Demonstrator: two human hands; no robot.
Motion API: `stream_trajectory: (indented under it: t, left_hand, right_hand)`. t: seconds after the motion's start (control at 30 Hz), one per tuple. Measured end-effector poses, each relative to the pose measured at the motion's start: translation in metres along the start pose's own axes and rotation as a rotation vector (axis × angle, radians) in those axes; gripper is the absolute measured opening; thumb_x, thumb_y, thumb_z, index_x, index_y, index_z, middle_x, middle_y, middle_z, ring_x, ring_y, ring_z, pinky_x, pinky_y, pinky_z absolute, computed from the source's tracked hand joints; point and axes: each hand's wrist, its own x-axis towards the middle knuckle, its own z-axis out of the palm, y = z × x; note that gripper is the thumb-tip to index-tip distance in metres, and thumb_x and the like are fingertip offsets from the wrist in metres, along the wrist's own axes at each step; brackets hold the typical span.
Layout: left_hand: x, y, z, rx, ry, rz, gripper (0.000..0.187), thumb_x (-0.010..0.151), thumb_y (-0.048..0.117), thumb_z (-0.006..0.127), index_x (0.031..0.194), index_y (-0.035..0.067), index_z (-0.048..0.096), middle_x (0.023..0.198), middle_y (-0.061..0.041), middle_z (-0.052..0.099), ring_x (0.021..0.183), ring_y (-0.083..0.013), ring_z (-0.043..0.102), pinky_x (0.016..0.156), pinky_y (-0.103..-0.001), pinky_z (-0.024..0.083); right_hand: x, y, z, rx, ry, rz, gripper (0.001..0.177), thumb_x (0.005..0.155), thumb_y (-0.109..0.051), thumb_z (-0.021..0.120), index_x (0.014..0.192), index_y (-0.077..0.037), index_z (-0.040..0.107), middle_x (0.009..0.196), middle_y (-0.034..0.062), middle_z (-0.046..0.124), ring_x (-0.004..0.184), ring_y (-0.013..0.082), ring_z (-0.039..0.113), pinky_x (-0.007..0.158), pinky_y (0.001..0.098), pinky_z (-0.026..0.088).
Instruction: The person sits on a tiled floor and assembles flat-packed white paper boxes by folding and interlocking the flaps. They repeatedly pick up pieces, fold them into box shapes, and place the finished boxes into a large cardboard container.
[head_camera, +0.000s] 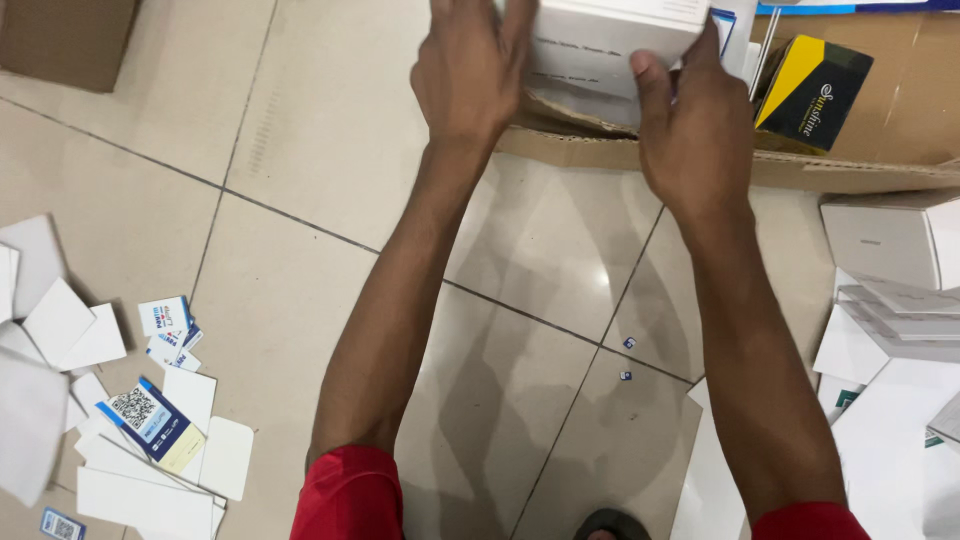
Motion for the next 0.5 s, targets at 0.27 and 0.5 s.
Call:
stream_trajectory:
  t: [0.27,0.5]
  left_hand:
    - [0.016,-0.021,0.006,-0.012,0.031,-0.006,0.041,0.102,0.047,0.053,0.113,0.007,0.060,0.116,-0.010,0.068,0.095,-0.0360,0.072,0.080,-0.049,0.056]
    - [0.005,-0.029,0.006,-0.493,-0.030,0.175,0.050,0.111,0.053,0.046,0.128,0.007,0.054,0.123,-0.007,0.053,0.109,-0.0258,0.061,0.095,-0.044,0.054]
  right_hand:
    - [0.012,-0.015,0.008,-0.350,-0.047,0.120,0.039,0.114,-0.025,0.057,0.138,0.005,0.057,0.082,0.0187,0.073,0.067,0.0398,0.069,0.060,0.0540,0.052]
    - [0.007,-0.023,0.015,-0.277,-0.046,0.240,0.060,0.099,-0.017,0.058,0.147,0.016,0.042,0.078,0.0188,0.073,0.064,0.0329,0.070,0.056,0.0505,0.055]
